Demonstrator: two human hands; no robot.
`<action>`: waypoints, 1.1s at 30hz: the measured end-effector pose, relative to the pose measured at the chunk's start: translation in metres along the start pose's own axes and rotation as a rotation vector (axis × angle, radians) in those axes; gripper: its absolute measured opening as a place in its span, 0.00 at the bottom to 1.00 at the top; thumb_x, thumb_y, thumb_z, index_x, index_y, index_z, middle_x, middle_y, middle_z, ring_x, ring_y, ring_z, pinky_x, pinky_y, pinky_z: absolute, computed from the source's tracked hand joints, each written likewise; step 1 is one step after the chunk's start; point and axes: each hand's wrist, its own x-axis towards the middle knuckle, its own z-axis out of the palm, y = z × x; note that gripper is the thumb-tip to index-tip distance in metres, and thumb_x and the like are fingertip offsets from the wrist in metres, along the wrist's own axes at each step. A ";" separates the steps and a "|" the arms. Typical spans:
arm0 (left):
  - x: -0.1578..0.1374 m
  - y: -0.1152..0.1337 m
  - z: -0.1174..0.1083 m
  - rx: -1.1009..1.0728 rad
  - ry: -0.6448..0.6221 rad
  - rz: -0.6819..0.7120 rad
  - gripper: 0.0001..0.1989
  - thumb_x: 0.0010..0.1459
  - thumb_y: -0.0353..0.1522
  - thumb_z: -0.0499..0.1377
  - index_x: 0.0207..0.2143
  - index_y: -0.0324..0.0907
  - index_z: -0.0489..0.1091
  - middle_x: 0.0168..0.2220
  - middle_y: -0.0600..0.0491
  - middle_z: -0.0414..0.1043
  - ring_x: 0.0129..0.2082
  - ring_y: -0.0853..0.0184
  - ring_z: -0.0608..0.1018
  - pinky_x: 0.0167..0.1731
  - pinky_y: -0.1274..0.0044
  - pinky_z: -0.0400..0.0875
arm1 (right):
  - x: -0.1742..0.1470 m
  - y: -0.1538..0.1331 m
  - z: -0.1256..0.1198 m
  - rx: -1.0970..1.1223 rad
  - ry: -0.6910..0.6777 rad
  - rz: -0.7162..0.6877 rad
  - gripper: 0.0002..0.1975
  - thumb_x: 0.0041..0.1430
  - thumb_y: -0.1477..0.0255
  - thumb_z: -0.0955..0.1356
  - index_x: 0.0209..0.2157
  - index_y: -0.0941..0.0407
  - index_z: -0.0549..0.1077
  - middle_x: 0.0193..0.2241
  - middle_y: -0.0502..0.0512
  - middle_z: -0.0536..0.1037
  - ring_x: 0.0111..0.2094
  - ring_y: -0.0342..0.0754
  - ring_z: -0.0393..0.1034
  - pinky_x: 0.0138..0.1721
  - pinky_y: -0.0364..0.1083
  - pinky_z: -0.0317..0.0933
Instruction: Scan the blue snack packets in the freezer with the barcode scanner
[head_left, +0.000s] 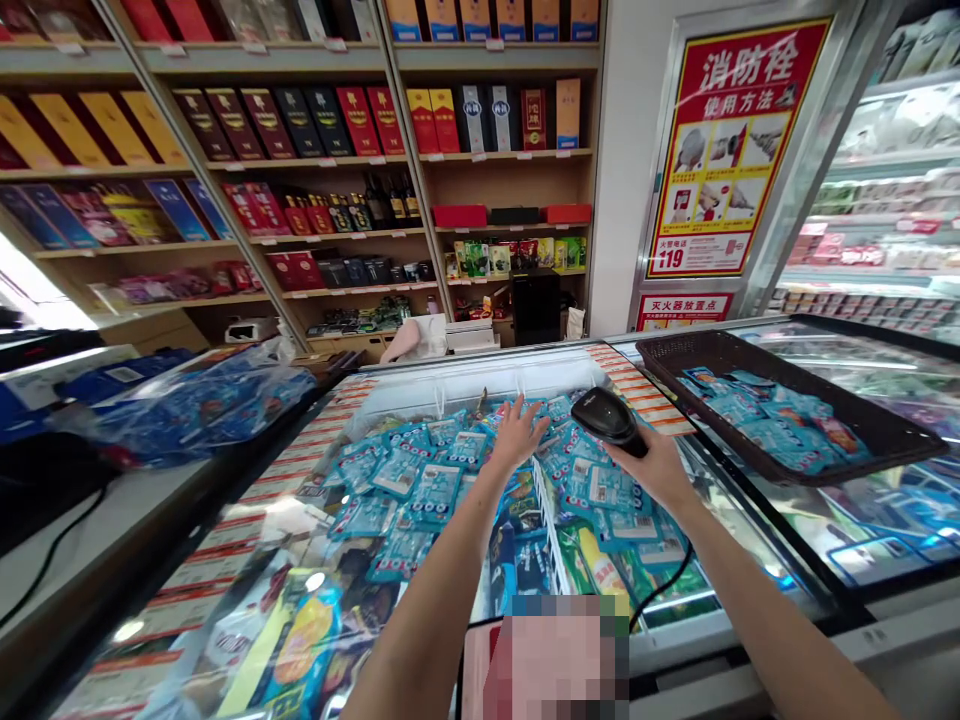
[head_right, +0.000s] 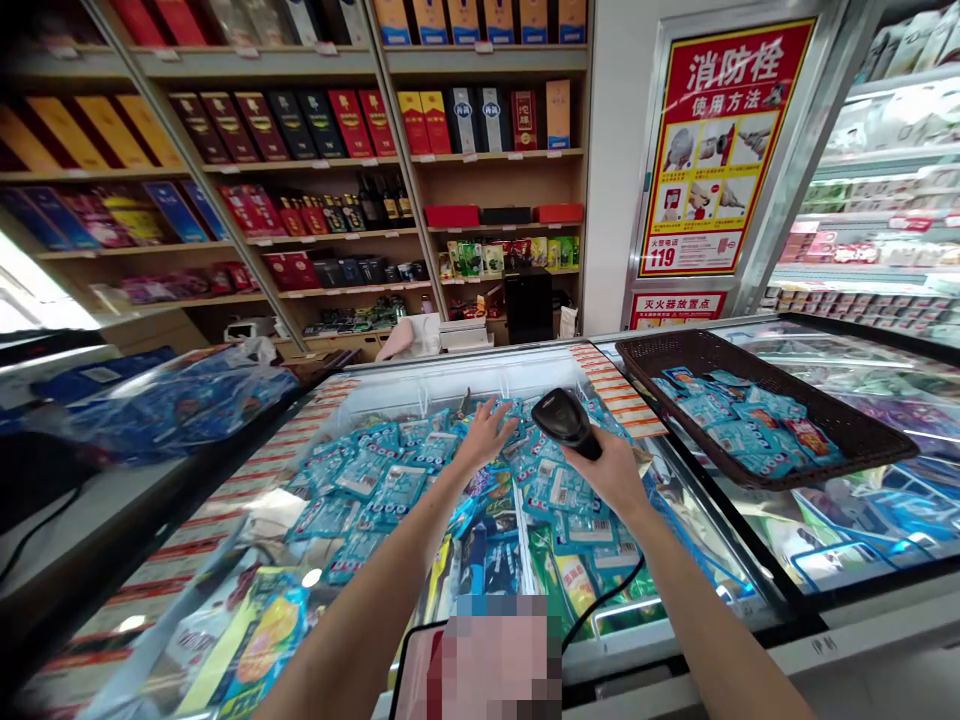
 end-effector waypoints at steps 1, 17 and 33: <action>0.010 0.000 0.004 0.032 -0.019 -0.001 0.31 0.57 0.54 0.39 0.59 0.54 0.55 0.66 0.54 0.38 0.65 0.50 0.39 0.58 0.54 0.46 | 0.001 0.002 0.002 0.015 0.001 0.024 0.17 0.49 0.54 0.67 0.31 0.55 0.73 0.22 0.53 0.76 0.26 0.51 0.70 0.27 0.45 0.59; -0.024 0.019 0.023 0.165 -0.048 0.099 0.25 0.60 0.48 0.39 0.57 0.57 0.56 0.60 0.60 0.57 0.62 0.52 0.52 0.59 0.53 0.43 | 0.001 0.003 0.023 -0.145 -0.016 -0.062 0.12 0.50 0.61 0.66 0.33 0.54 0.72 0.28 0.55 0.77 0.31 0.53 0.72 0.31 0.46 0.60; -0.104 0.055 -0.029 0.001 -0.173 0.347 0.31 0.56 0.51 0.47 0.60 0.53 0.53 0.64 0.54 0.49 0.65 0.54 0.46 0.61 0.55 0.39 | -0.018 -0.024 -0.003 -0.224 -0.089 -0.176 0.14 0.52 0.60 0.66 0.37 0.53 0.72 0.31 0.54 0.78 0.34 0.52 0.72 0.32 0.44 0.58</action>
